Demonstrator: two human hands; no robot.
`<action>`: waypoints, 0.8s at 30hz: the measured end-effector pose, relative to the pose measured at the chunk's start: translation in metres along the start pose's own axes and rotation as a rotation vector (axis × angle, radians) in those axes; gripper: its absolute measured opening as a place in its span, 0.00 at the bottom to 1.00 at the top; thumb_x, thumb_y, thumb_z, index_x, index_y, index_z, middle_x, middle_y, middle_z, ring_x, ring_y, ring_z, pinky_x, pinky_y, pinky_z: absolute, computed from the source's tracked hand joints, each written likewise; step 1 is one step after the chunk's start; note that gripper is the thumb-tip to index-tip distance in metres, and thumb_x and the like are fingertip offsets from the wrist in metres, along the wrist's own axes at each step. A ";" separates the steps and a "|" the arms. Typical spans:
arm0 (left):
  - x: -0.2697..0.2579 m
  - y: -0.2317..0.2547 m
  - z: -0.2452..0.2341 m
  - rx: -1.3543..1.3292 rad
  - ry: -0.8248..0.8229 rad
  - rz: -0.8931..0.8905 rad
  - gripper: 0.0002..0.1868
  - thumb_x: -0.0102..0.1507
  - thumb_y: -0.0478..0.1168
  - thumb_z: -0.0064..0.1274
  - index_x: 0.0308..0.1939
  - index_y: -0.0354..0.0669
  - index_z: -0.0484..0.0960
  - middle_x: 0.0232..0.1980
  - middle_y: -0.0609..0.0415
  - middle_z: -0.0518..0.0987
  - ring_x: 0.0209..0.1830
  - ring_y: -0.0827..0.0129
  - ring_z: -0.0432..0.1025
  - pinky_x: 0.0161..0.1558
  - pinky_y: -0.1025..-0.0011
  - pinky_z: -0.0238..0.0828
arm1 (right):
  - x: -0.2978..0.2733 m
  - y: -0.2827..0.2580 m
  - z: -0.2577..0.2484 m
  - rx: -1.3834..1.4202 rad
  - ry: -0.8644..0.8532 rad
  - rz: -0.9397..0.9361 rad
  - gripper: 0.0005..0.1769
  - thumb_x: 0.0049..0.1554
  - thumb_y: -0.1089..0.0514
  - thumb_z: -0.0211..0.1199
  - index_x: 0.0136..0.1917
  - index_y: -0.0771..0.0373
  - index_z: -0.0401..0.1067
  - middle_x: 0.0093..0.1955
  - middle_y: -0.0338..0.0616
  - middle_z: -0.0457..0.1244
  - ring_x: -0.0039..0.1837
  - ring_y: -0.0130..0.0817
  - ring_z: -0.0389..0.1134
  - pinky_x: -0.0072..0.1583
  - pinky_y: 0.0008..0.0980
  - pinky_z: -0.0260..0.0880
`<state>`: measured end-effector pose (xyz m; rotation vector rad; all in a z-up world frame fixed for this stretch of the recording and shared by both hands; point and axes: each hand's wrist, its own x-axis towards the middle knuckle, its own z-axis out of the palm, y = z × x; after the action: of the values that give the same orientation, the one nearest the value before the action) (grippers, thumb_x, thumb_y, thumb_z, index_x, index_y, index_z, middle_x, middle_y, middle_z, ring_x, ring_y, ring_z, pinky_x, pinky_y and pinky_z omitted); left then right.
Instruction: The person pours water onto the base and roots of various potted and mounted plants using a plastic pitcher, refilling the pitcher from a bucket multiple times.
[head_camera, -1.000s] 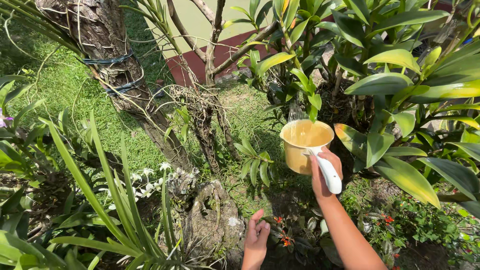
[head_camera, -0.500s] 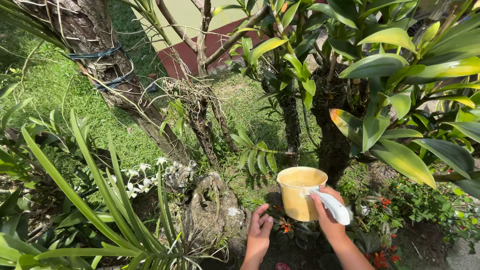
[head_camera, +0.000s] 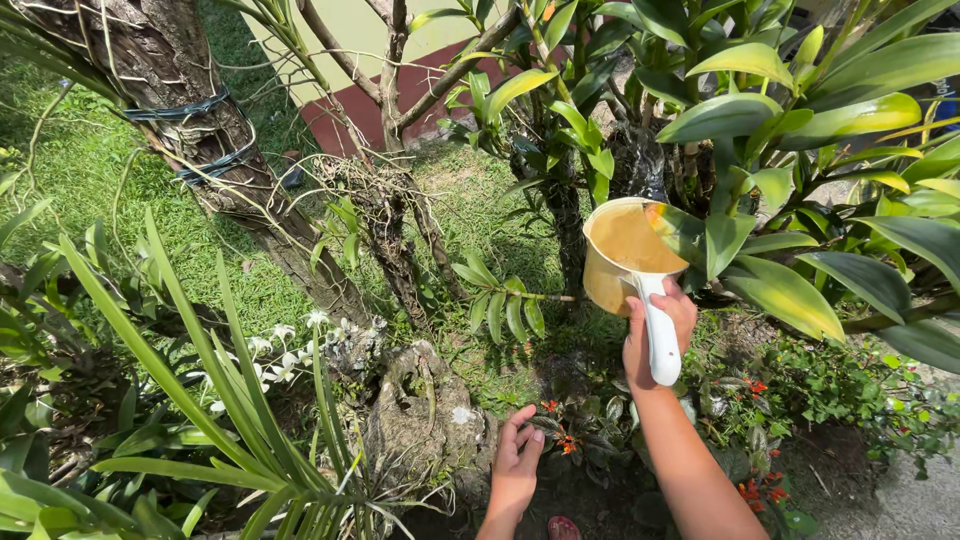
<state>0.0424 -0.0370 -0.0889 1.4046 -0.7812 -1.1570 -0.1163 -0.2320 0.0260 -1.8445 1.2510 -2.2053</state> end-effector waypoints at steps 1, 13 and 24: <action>-0.003 -0.001 0.000 -0.010 0.001 -0.017 0.24 0.67 0.41 0.51 0.67 0.47 0.71 0.57 0.54 0.78 0.58 0.72 0.71 0.60 0.72 0.67 | 0.000 -0.002 -0.002 -0.003 -0.002 -0.001 0.18 0.61 0.63 0.72 0.59 0.63 0.66 0.64 0.55 0.62 0.67 0.50 0.66 0.71 0.42 0.65; -0.015 -0.001 -0.001 -0.030 -0.015 -0.023 0.22 0.67 0.38 0.52 0.66 0.45 0.72 0.60 0.57 0.75 0.59 0.72 0.69 0.60 0.71 0.70 | -0.108 0.010 -0.103 -0.137 -0.338 0.337 0.17 0.55 0.63 0.72 0.56 0.63 0.72 0.57 0.49 0.66 0.57 0.39 0.71 0.59 0.34 0.72; -0.016 -0.004 -0.001 -0.039 0.008 0.022 0.23 0.67 0.40 0.52 0.67 0.46 0.72 0.63 0.54 0.74 0.63 0.67 0.68 0.62 0.69 0.69 | -0.006 0.049 -0.008 0.163 -0.156 0.252 0.15 0.64 0.65 0.67 0.61 0.65 0.65 0.62 0.51 0.64 0.64 0.37 0.68 0.67 0.32 0.68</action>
<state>0.0374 -0.0211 -0.0896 1.3647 -0.7628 -1.1434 -0.1433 -0.2579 -0.0067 -1.6595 1.1646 -1.9313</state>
